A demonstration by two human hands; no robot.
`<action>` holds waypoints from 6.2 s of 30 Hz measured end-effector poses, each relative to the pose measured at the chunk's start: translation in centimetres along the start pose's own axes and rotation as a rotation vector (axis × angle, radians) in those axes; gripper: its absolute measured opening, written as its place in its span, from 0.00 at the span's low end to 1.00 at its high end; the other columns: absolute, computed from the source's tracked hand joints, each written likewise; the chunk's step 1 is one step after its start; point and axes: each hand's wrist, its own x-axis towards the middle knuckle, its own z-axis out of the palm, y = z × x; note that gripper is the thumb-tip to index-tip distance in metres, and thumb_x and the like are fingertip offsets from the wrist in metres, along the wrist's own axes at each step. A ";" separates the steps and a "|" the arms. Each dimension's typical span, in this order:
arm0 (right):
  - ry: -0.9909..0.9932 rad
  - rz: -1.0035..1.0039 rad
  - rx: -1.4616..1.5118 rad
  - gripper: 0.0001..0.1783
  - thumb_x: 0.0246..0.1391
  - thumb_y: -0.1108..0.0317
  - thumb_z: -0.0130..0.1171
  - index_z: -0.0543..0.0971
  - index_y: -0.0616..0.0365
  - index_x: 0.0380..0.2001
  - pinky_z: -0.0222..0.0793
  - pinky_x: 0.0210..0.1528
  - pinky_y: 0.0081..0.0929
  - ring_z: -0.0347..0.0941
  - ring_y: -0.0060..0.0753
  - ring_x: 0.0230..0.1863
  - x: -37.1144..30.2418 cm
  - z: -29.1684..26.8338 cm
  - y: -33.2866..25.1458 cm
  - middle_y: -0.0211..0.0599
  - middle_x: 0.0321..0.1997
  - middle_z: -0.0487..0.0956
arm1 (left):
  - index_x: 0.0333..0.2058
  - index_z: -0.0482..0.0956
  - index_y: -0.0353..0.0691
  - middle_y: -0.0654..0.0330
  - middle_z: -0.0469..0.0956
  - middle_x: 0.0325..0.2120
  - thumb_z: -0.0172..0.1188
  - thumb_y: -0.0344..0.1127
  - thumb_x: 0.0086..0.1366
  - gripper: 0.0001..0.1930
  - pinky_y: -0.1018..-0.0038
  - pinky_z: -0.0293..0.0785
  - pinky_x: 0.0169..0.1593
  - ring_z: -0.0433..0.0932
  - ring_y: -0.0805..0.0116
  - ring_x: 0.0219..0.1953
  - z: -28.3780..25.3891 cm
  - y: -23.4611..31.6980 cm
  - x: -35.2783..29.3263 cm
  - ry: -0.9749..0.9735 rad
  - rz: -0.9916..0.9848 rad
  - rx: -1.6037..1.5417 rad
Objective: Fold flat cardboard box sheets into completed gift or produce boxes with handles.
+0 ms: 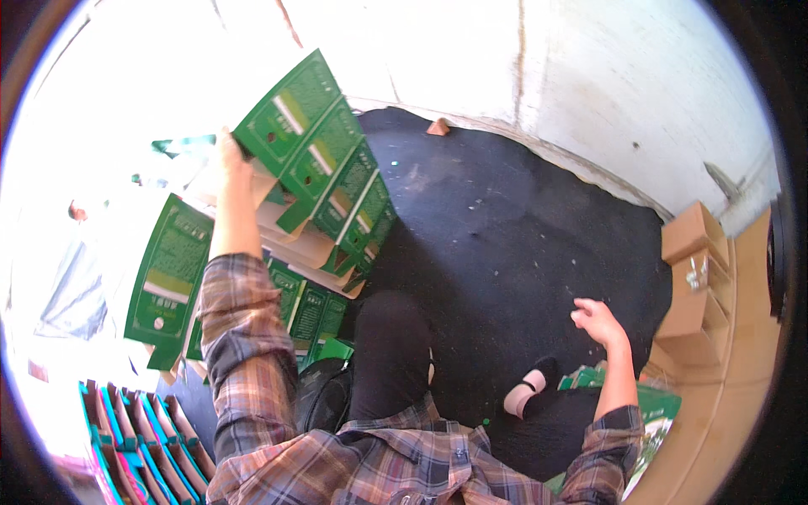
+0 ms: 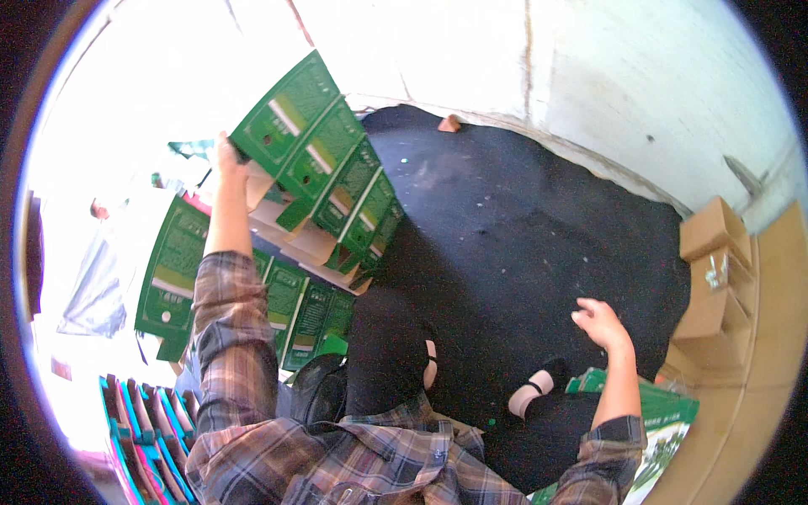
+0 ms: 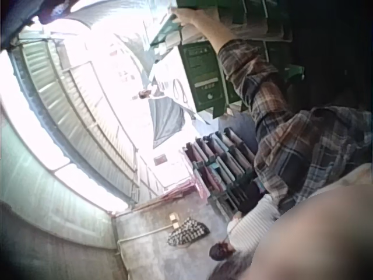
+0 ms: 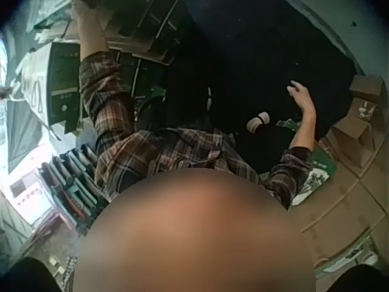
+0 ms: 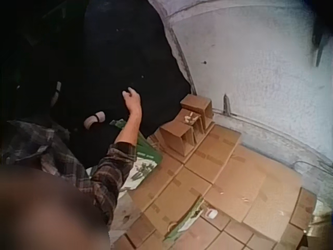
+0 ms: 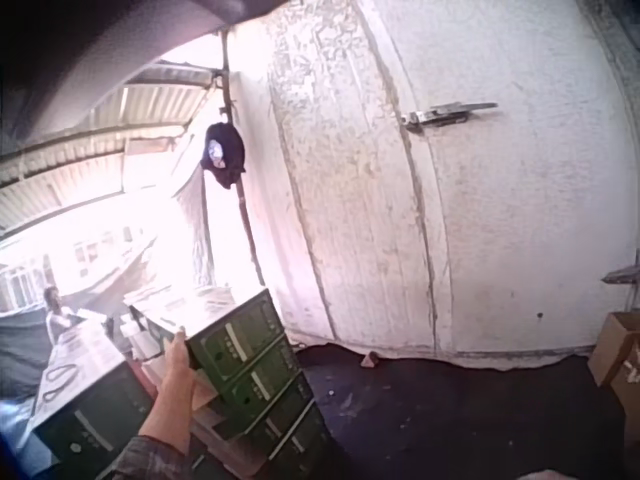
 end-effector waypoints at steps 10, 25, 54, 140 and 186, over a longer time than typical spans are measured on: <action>0.203 -0.312 -0.158 0.25 0.52 0.59 0.58 0.72 0.62 0.51 0.69 0.47 0.32 0.75 0.39 0.42 -1.2 -1.4 -1.8 0.47 0.39 0.78 | 0.47 0.73 0.35 0.53 0.72 0.49 0.58 0.27 0.56 0.17 0.63 0.57 0.60 0.65 0.55 0.55 7.2 -1.1 -28.4 -0.554 0.853 0.670; 0.839 0.361 0.845 0.16 0.54 0.58 0.55 0.77 0.57 0.41 0.66 0.27 0.21 0.72 0.22 0.30 -21.2 7.8 16.6 0.28 0.29 0.77 | 0.46 0.75 0.36 0.50 0.74 0.44 0.62 0.26 0.51 0.21 0.67 0.70 0.50 0.74 0.52 0.47 -0.4 -13.7 -51.7 -1.850 0.147 0.810; 1.109 0.313 2.417 0.25 0.48 0.48 0.62 0.74 0.60 0.35 0.73 0.38 0.30 0.72 0.34 0.31 -29.8 30.1 33.7 0.37 0.27 0.75 | 0.45 0.76 0.40 0.53 0.75 0.40 0.61 0.35 0.54 0.18 0.62 0.71 0.48 0.74 0.52 0.44 -4.5 -14.9 -57.1 -1.729 0.085 0.774; 1.030 -0.229 0.197 0.66 0.35 0.41 0.69 0.41 0.59 0.66 0.44 0.65 0.46 0.45 0.55 0.66 -8.0 0.1 -4.7 0.61 0.63 0.49 | 0.43 0.73 0.39 0.64 0.77 0.39 0.62 0.26 0.56 0.16 0.74 0.66 0.49 0.73 0.73 0.41 1.9 -13.7 -36.3 -0.595 -0.379 -0.111; 0.405 -0.329 0.850 0.31 0.48 0.84 0.39 0.64 0.63 0.59 0.55 0.63 0.28 0.64 0.34 0.60 -6.4 0.2 -2.9 0.44 0.58 0.69 | 0.47 0.69 0.32 0.53 0.74 0.46 0.61 0.32 0.57 0.20 0.68 0.68 0.51 0.73 0.63 0.47 -0.3 -14.0 -40.9 -0.681 -0.041 0.483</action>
